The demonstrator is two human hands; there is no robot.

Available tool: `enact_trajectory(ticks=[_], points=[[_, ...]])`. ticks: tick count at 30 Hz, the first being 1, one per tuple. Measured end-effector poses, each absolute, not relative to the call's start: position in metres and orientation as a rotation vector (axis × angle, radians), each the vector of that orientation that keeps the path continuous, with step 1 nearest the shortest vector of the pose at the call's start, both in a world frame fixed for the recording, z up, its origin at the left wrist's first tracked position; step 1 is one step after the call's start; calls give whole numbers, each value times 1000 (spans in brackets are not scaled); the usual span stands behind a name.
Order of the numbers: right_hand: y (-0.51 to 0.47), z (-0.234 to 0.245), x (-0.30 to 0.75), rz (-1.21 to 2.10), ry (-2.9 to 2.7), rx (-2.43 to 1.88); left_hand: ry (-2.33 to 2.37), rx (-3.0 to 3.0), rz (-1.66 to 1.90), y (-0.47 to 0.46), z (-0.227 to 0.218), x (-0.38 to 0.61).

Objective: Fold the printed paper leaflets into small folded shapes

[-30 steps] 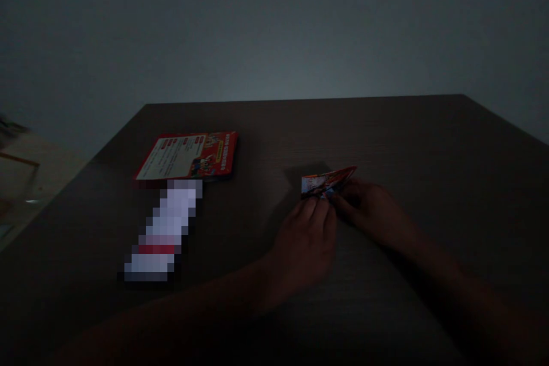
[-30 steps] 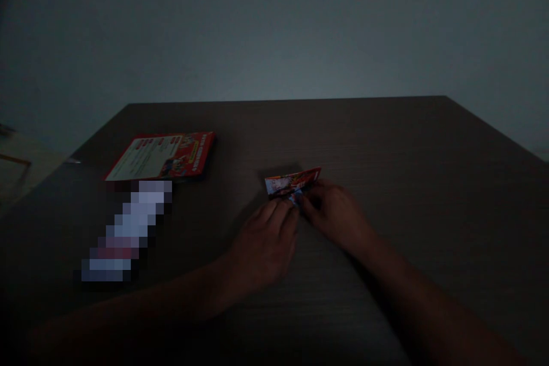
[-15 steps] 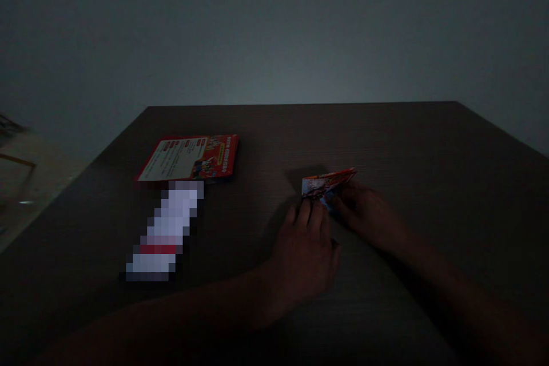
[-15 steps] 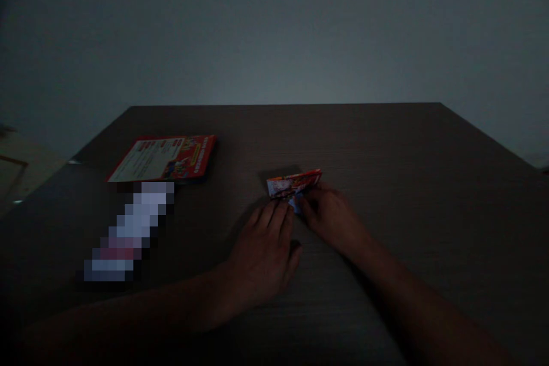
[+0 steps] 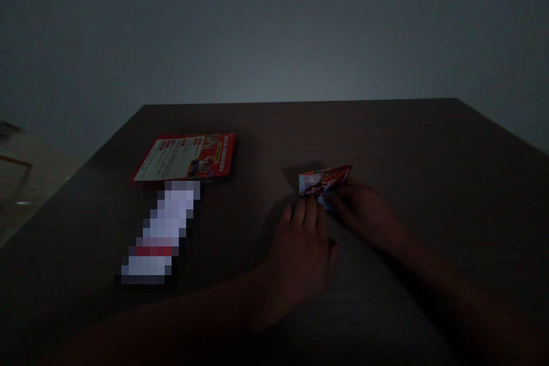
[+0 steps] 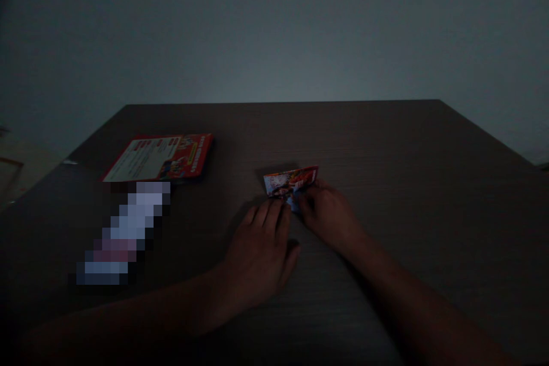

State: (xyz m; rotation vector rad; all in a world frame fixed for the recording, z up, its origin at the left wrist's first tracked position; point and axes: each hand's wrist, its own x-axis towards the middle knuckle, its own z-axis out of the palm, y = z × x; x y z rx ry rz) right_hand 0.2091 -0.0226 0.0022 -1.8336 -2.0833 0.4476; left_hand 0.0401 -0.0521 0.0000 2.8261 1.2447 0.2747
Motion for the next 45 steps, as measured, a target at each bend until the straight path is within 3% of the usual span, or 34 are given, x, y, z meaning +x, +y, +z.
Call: enact_trajectory(ticks=[45], points=[[-21,2,208,409,-2075,-1867,1212,2965,270,-45,11,26]])
